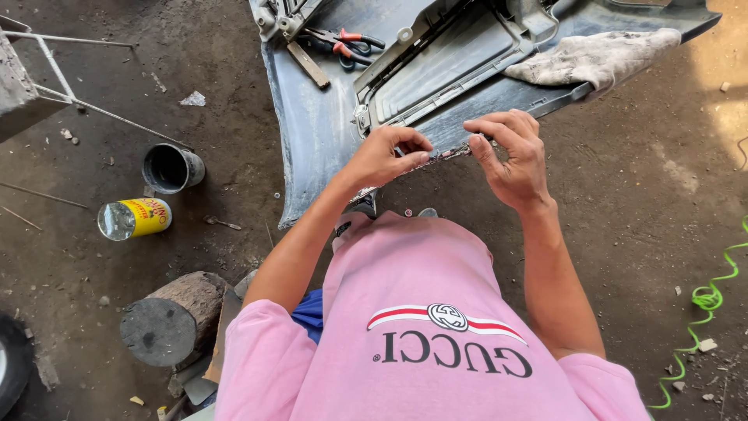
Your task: The person works on a large, detached car bumper, using their hands to pull and remove small pieces of debris from the edge. They then use a pair of pliers to grip and extract additional fragments from the bumper's surface.
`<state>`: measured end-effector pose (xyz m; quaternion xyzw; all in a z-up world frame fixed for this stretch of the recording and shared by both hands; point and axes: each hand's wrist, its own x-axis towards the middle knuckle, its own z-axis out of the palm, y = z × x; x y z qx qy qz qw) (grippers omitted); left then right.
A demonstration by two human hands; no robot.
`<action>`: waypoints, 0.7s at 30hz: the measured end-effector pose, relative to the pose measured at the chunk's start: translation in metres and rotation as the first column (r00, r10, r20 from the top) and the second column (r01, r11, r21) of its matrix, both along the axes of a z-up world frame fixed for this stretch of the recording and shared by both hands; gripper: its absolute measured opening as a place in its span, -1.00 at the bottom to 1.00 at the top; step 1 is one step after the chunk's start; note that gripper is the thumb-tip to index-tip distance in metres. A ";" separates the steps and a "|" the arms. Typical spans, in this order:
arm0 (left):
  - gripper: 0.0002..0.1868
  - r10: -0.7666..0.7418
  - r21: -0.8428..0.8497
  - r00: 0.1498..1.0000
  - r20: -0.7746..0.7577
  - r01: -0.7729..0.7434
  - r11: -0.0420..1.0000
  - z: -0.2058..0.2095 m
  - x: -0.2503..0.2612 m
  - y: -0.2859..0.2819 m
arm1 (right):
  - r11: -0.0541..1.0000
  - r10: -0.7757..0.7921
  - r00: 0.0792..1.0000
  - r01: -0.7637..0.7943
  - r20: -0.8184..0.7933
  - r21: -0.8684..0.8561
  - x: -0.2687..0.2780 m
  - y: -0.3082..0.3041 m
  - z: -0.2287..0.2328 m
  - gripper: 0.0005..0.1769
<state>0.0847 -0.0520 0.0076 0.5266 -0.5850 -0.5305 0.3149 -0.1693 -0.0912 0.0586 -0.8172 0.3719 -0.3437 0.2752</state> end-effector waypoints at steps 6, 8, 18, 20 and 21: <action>-0.85 -0.035 -0.033 0.998 -0.044 0.033 0.999 -0.002 0.000 -0.004 | 1.000 -0.004 1.000 0.004 -0.011 0.020 0.000 0.002 0.005 -0.77; -0.85 -0.054 -0.044 0.998 -0.044 0.052 0.998 0.000 -0.001 -0.006 | 1.000 -0.003 1.000 0.003 -0.016 0.028 0.001 0.002 0.006 -0.77; -0.88 -0.217 -0.177 0.975 0.053 0.223 0.959 0.012 0.001 -0.017 | 0.999 -0.008 0.999 0.010 -0.035 0.041 0.002 0.002 0.009 -0.76; -0.88 -0.233 -0.203 0.971 0.061 0.240 0.949 0.009 0.002 -0.021 | 0.999 -0.011 0.999 0.013 -0.037 0.052 0.002 0.001 0.009 -0.75; -0.88 -0.246 -0.228 0.967 0.071 0.256 0.939 0.008 0.003 -0.023 | 0.998 -0.011 0.999 0.013 -0.037 0.063 0.002 0.001 0.009 -0.75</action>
